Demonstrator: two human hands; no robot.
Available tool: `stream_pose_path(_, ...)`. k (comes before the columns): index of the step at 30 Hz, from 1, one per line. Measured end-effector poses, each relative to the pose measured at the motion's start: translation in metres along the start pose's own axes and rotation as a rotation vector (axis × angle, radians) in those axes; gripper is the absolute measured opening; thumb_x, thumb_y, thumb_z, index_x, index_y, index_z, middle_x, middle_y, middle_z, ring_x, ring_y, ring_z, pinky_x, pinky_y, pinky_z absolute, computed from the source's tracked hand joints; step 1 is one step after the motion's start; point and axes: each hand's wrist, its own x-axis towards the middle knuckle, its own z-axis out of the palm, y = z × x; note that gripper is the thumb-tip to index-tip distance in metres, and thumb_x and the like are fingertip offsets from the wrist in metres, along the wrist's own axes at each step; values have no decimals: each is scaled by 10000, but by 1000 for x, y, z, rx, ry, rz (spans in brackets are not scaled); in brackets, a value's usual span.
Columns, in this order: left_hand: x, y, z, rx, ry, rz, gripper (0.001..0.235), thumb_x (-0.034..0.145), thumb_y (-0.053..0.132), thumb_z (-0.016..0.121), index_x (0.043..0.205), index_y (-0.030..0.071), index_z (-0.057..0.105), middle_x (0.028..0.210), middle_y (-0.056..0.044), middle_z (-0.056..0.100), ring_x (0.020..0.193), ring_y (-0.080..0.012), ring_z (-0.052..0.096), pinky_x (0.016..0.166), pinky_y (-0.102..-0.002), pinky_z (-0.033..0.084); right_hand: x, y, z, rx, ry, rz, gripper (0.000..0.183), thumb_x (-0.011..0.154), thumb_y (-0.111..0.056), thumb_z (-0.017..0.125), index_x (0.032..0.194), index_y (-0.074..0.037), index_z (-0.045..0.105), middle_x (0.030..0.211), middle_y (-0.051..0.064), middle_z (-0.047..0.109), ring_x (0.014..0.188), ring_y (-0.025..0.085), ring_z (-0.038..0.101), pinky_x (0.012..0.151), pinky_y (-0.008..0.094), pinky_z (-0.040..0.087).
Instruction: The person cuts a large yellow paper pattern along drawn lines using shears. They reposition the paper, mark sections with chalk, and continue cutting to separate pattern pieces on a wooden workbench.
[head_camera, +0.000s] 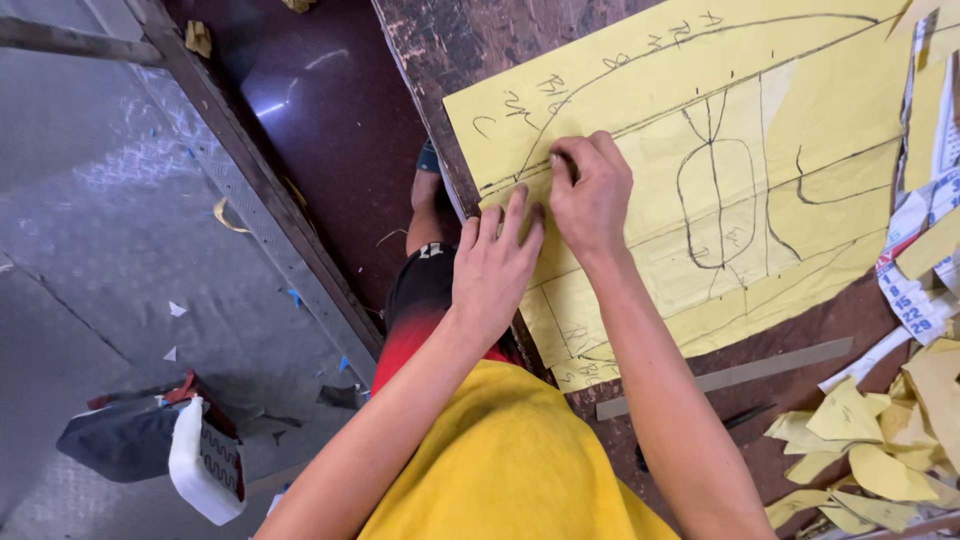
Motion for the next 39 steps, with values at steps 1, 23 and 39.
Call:
stream_pose_path(1, -1, 1, -1, 1, 5, 0, 472, 857, 149, 637, 1315, 35, 638, 1463, -162, 517, 1154, -296, 555, 981, -414, 470, -2, -1, -1, -15, -7, -4, 101, 895, 32, 719, 986, -11, 725, 916, 136, 660, 797, 290, 666, 715, 381, 529)
stream_pose_path(23, 5, 0, 1, 29, -33, 15, 547, 846, 259, 738, 1338, 68, 597, 1457, -140, 508, 1137, -267, 540, 937, -401, 458, -52, 20, -78, 126, 142, 381, 74, 986, 5, 667, 1058, -3, 653, 1016, 69, 666, 773, 119, 619, 624, 283, 505)
stream_pose_path(39, 15, 7, -9, 91, -163, 64, 585, 874, 316, 708, 1437, 225, 579, 1439, -145, 503, 1085, -299, 548, 867, -421, 464, -97, 84, -111, 375, 444, 662, 146, 968, -27, 683, 1106, 12, 710, 956, 69, 704, 593, 71, 535, 502, 242, 445)
